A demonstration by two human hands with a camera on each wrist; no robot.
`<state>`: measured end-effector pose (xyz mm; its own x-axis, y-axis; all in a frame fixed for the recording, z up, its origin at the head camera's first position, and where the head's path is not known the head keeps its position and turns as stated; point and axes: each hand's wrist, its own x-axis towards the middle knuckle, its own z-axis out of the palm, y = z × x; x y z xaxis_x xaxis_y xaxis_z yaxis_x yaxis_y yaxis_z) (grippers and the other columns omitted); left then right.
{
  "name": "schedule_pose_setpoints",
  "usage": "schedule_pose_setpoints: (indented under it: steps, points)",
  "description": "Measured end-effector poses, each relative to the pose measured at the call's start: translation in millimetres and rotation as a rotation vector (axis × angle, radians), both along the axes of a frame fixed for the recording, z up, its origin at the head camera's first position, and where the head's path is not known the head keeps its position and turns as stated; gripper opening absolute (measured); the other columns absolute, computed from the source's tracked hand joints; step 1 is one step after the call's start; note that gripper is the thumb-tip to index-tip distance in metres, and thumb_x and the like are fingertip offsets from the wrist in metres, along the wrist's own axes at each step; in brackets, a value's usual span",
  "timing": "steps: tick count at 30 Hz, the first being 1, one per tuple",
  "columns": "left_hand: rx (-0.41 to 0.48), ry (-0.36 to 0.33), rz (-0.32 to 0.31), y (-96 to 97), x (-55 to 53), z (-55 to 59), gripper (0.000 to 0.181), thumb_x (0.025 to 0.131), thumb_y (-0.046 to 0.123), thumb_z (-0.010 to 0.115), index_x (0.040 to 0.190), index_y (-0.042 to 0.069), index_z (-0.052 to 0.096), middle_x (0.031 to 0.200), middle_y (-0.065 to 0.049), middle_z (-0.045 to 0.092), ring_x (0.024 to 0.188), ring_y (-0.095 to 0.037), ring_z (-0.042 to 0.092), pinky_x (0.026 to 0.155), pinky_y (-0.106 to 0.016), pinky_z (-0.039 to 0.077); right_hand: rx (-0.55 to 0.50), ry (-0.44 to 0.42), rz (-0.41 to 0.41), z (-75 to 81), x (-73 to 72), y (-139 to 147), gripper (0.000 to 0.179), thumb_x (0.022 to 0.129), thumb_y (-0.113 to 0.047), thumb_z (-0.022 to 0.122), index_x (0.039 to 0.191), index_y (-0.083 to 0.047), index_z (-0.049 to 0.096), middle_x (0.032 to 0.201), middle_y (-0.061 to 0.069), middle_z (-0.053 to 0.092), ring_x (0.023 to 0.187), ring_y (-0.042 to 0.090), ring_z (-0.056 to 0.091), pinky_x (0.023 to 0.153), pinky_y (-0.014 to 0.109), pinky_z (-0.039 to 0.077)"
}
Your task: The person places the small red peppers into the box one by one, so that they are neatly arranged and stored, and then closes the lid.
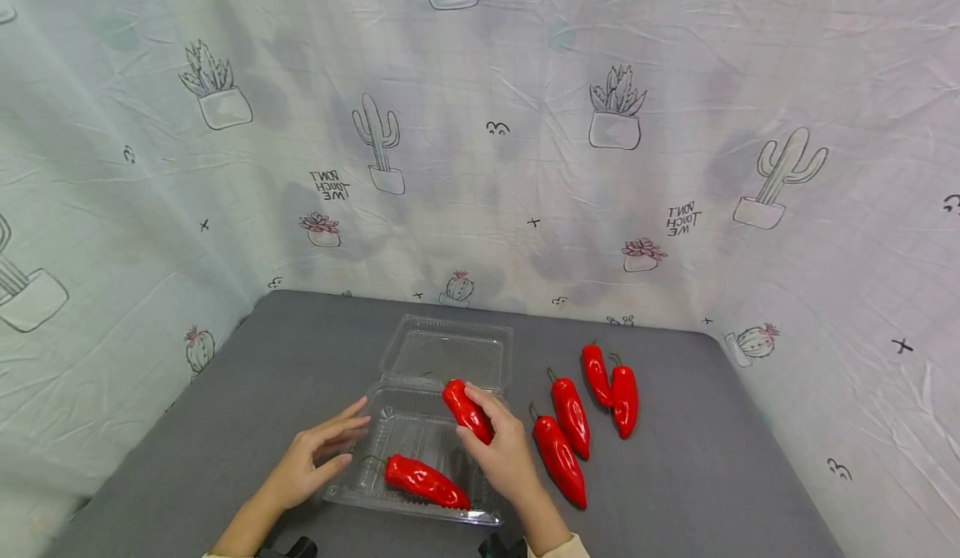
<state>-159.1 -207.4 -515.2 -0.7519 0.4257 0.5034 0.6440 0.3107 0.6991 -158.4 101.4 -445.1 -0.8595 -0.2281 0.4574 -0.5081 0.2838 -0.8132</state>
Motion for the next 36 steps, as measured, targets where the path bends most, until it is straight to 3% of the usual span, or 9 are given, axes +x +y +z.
schedule_pose_setpoints:
  steps: [8,22,29,36]
  points:
    - [0.003,0.001,-0.002,-0.2,0.3,-0.3,0.046,0.086,-0.004,0.06,0.132,-0.003,0.053,0.145,-0.027,0.037,0.109,-0.025,0.064,0.085,-0.029,0.056,-0.019,0.004,0.052,8.1,3.8,-6,0.048,0.079,0.006,0.068,0.125,0.009,0.055,0.127,0.027,0.057,0.103,0.033,0.06,0.077,0.03,0.057]
    - [-0.003,-0.008,0.007,0.2,0.1,0.6,0.047,0.086,-0.004,0.06,0.132,-0.001,0.053,0.146,-0.026,0.037,0.108,-0.028,0.064,0.085,-0.03,0.056,0.026,-0.118,0.094,10.2,3.0,-14,0.048,0.083,0.0,0.068,0.128,0.005,0.055,0.132,0.023,0.055,0.108,0.033,0.058,0.083,0.027,0.055]
    - [0.004,0.0,0.0,-0.2,-1.0,-2.1,0.046,0.086,-0.004,0.06,0.131,-0.003,0.053,0.146,-0.026,0.038,0.109,-0.026,0.064,0.085,-0.03,0.056,0.049,-0.157,0.124,-25.6,-13.9,-13,0.05,0.084,-0.01,0.07,0.131,-0.006,0.055,0.135,0.012,0.055,0.11,0.028,0.057,0.082,0.023,0.054]
    - [0.0,0.009,0.004,-0.5,-1.9,-1.9,0.047,0.085,-0.004,0.06,0.132,-0.002,0.053,0.146,-0.025,0.038,0.108,-0.027,0.064,0.084,-0.03,0.056,0.076,-0.18,0.158,-26.3,-15.8,-12,0.05,0.085,-0.02,0.07,0.132,-0.009,0.056,0.132,0.009,0.058,0.106,0.024,0.058,0.081,0.023,0.053]
